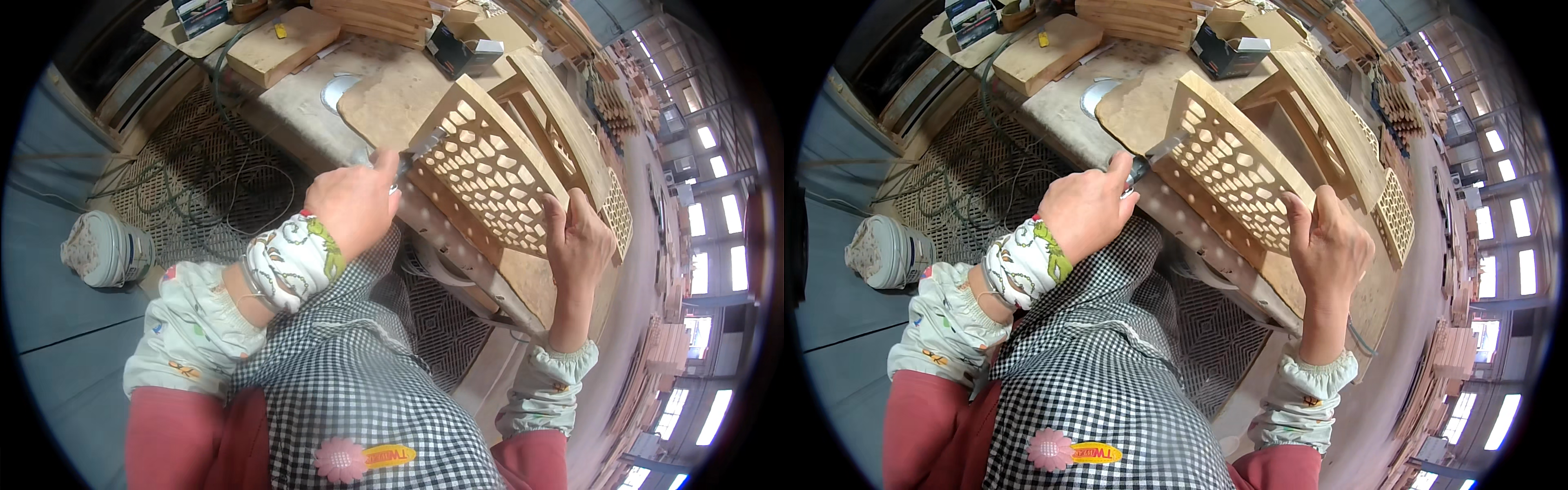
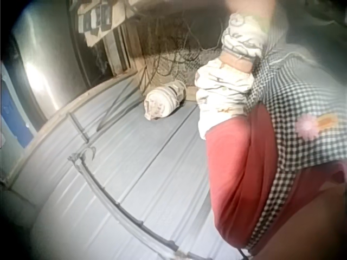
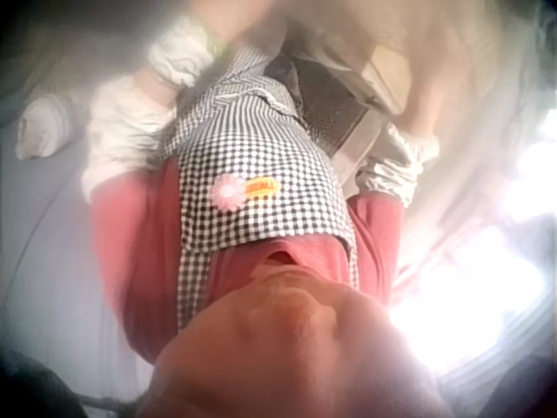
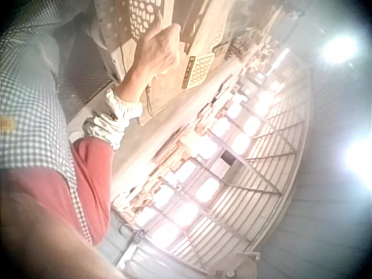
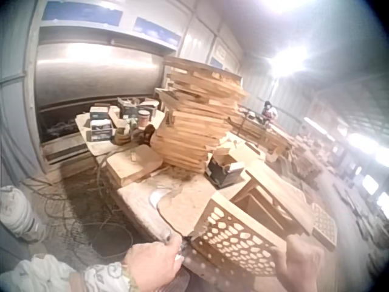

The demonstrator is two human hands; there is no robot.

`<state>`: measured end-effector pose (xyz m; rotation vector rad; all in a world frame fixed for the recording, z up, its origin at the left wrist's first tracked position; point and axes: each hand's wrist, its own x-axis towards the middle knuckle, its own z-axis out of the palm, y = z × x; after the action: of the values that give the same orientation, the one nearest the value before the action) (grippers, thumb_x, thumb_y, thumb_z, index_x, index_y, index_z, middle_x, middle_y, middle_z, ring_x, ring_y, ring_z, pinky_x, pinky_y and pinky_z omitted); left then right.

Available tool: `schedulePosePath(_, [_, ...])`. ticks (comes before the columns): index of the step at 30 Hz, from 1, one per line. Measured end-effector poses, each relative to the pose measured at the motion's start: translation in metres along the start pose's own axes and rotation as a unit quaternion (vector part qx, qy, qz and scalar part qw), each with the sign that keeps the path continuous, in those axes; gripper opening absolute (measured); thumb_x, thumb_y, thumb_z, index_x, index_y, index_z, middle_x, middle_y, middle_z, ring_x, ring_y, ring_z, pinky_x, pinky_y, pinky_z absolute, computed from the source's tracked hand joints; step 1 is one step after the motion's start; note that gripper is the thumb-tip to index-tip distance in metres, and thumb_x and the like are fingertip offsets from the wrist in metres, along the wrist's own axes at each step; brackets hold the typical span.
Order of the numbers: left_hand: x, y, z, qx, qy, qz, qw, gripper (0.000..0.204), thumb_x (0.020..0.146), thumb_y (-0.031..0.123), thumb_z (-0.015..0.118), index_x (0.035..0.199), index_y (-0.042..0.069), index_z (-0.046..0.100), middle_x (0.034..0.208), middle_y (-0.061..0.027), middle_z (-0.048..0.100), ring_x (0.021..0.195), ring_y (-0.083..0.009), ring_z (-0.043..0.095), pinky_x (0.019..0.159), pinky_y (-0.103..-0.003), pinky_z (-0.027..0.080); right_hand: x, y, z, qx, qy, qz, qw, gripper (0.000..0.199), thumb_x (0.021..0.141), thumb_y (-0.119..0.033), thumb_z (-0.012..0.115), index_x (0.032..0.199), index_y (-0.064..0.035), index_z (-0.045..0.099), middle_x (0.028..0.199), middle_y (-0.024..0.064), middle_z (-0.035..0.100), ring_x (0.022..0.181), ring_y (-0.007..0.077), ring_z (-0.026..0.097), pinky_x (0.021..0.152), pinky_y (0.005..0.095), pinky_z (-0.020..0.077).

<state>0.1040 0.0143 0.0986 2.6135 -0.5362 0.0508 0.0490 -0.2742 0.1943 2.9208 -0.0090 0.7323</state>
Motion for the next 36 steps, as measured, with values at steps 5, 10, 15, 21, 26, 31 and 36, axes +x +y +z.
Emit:
schedulePosePath(5, [0.017, 0.011, 0.008, 0.04, 0.016, 0.012, 0.999, 0.047, 0.097, 0.029, 0.069, 0.124, -0.001, 0.047, 0.07, -0.0158, 0.072, 0.066, -0.035, 0.075, 0.057, -0.045, 0.06, -0.002, 0.005, 0.002, 0.012, 0.009, 0.001, 1.0, 0.051, 0.1, -0.049, 0.069, 0.077, -0.0079, 0.05, 0.062, 0.0102, 0.056, 0.054, 0.0323, 0.056, 0.054, 0.0428, 0.0396])
schedulePosePath(10, [0.011, 0.009, 0.007, 0.022, 0.004, -0.004, 1.0, 0.04, 0.098, 0.029, 0.068, 0.12, 0.002, 0.047, 0.074, -0.0178, 0.073, 0.07, -0.0383, 0.075, 0.06, -0.049, 0.06, 0.002, 0.012, 0.008, -0.017, 0.023, -0.009, 1.0, 0.054, 0.101, -0.051, 0.066, 0.076, -0.0073, 0.049, 0.061, 0.0127, 0.056, 0.055, 0.0342, 0.056, 0.054, 0.044, 0.04])
schedulePosePath(15, [-0.014, -0.001, -0.017, -0.014, -0.045, -0.027, 0.998, 0.034, 0.1, 0.029, 0.064, 0.116, 0.003, 0.048, 0.084, -0.0146, 0.077, 0.077, -0.0404, 0.075, 0.068, -0.053, 0.06, 0.003, 0.013, 0.015, -0.012, 0.034, 0.0, 0.999, 0.054, 0.101, -0.052, 0.066, 0.075, -0.0078, 0.049, 0.061, 0.012, 0.057, 0.055, 0.0343, 0.057, 0.054, 0.0443, 0.0405])
schedulePosePath(21, [-0.006, 0.013, -0.019, -0.002, -0.023, -0.008, 1.0, 0.036, 0.099, 0.029, 0.066, 0.116, 0.004, 0.048, 0.08, -0.0169, 0.075, 0.074, -0.0395, 0.075, 0.064, -0.051, 0.06, 0.001, 0.007, 0.013, -0.006, 0.039, -0.002, 0.999, 0.054, 0.1, -0.053, 0.068, 0.074, -0.0088, 0.049, 0.06, 0.0102, 0.058, 0.054, 0.0331, 0.057, 0.053, 0.0434, 0.041])
schedulePosePath(26, [0.001, 0.022, -0.017, 0.023, -0.005, 0.005, 1.0, 0.039, 0.098, 0.029, 0.068, 0.116, 0.003, 0.046, 0.073, -0.0197, 0.073, 0.069, -0.0402, 0.074, 0.061, -0.05, 0.06, -0.001, 0.002, 0.01, 0.002, 0.035, 0.008, 0.999, 0.054, 0.099, -0.053, 0.069, 0.073, -0.0091, 0.05, 0.06, 0.0093, 0.059, 0.053, 0.0328, 0.057, 0.052, 0.0432, 0.0407])
schedulePosePath(31, [0.015, 0.022, -0.011, 0.044, 0.028, 0.024, 0.998, 0.039, 0.098, 0.029, 0.068, 0.117, 0.001, 0.047, 0.071, -0.0192, 0.072, 0.066, -0.0395, 0.074, 0.057, -0.05, 0.06, -0.002, 0.002, 0.01, -0.007, 0.051, -0.002, 0.999, 0.054, 0.1, -0.053, 0.068, 0.073, -0.0093, 0.05, 0.06, 0.0094, 0.059, 0.052, 0.0327, 0.057, 0.052, 0.0429, 0.0402])
schedulePosePath(36, [0.01, 0.022, -0.008, 0.044, 0.023, 0.005, 0.999, 0.041, 0.098, 0.029, 0.068, 0.119, 0.001, 0.047, 0.07, -0.0183, 0.072, 0.067, -0.0385, 0.074, 0.057, -0.048, 0.06, -0.002, 0.002, 0.011, -0.008, 0.046, 0.004, 0.999, 0.055, 0.1, -0.053, 0.068, 0.073, -0.0094, 0.05, 0.06, 0.0093, 0.059, 0.053, 0.0321, 0.057, 0.052, 0.043, 0.0403])
